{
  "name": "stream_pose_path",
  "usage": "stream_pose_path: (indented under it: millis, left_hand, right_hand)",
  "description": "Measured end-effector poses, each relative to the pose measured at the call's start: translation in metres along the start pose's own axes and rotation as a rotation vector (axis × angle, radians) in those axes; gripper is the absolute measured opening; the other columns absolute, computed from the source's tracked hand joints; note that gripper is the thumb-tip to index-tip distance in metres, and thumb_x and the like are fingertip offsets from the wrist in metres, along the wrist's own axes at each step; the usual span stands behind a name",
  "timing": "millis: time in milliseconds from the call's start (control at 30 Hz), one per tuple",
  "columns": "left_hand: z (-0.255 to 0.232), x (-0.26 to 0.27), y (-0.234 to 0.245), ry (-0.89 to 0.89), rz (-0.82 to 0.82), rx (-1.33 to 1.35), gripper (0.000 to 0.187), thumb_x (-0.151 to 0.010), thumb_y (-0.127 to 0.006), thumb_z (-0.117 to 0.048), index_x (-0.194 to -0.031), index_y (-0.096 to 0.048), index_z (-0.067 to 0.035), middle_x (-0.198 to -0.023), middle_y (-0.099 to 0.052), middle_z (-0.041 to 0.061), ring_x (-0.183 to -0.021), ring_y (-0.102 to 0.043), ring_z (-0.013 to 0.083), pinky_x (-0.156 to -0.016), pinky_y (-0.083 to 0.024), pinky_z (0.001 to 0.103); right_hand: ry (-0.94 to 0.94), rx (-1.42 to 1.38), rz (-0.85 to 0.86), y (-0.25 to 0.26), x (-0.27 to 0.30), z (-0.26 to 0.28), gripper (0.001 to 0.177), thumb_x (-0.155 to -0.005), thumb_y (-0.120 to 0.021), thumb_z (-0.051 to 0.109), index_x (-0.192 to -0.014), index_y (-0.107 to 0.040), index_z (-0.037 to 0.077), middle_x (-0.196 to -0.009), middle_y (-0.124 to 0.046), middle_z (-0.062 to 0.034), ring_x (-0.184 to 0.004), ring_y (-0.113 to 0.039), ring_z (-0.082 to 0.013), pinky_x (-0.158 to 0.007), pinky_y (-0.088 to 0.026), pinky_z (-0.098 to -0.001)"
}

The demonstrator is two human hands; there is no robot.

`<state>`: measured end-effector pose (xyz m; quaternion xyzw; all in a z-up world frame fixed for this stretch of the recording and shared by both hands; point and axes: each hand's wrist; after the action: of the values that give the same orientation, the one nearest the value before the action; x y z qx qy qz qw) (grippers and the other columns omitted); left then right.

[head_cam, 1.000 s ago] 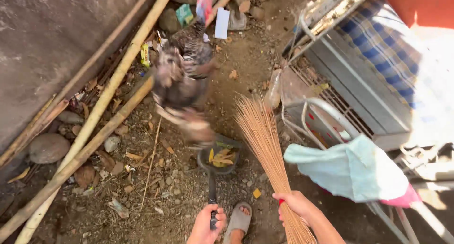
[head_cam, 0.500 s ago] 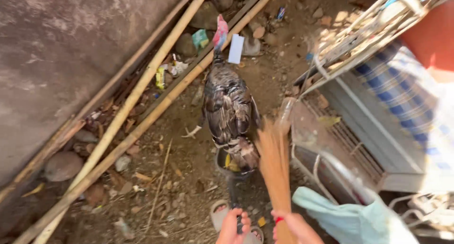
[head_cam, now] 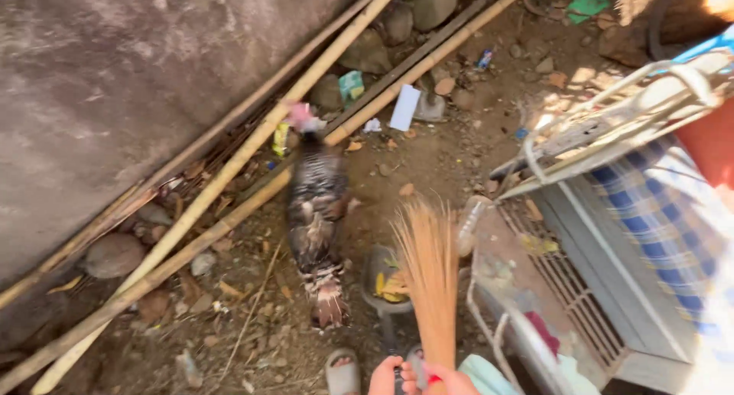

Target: Sweeping trash and leaves into a dustpan in an outdoor area.

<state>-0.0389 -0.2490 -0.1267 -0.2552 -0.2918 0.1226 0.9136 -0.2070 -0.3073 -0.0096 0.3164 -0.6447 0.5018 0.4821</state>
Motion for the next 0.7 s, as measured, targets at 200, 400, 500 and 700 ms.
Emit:
stream_pose_path:
  millis: [200, 400, 500, 700]
  left_hand:
    - [-0.007, -0.022, -0.068, -0.392, -0.037, -0.172, 0.024, -0.094, -0.051, -0.025, -0.078, -0.051, -0.007, -0.059, -0.048, 0.004, -0.045, -0.046, 0.0197, -0.039, -0.041, 0.033]
    - [0.062, 0.032, -0.22, -0.67, -0.255, -0.226, 0.023, -0.096, -0.045, -0.017, -0.097, -0.059, 0.0, -0.083, -0.066, 0.012, -0.072, -0.066, 0.0248, -0.064, -0.057, 0.04]
    - [0.052, 0.036, -0.277, -0.716, -0.272, -0.235, 0.027, -0.097, -0.044, -0.018, -0.103, -0.06, 0.002, -0.092, -0.07, 0.013, -0.083, -0.07, 0.0268, -0.071, -0.061, 0.043]
    - [-0.025, -0.015, -0.254, -0.505, -0.198, -0.074, 0.016, -0.098, -0.048, -0.017, -0.091, -0.051, -0.003, -0.079, -0.057, 0.008, -0.068, -0.056, 0.0178, -0.052, -0.047, 0.033]
  right_hand:
    - [0.032, 0.025, 0.068, -0.129, 0.094, 0.107, 0.045, -0.088, -0.067, 0.039, -0.111, -0.063, 0.0, -0.076, -0.065, -0.0158, -0.061, -0.063, -0.0298, -0.056, -0.055, -0.0425]
    - [0.123, -0.162, 0.299, -0.208, 0.107, 0.182, 0.045, -0.088, -0.066, 0.042, -0.108, -0.061, 0.002, -0.068, -0.057, -0.0068, -0.056, -0.057, -0.0214, -0.053, -0.05, -0.0359]
    - [0.125, -0.31, 0.361, -0.236, 0.099, 0.223, 0.041, -0.09, -0.066, 0.037, -0.108, -0.059, 0.0, -0.072, -0.058, -0.0059, -0.06, -0.058, -0.0179, -0.059, -0.051, -0.0339]
    - [0.123, -0.321, 0.503, -0.226, 0.078, 0.295, 0.03, -0.09, -0.064, 0.027, -0.105, -0.058, 0.002, -0.074, -0.057, -0.0042, -0.065, -0.057, -0.016, -0.064, -0.053, -0.032]
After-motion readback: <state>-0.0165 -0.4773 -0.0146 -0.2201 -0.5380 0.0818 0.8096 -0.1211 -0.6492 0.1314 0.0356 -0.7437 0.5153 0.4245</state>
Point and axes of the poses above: each hand's wrist, its own x-axis away from the middle knuckle, its own y-axis out of the back of the hand, z = x × y
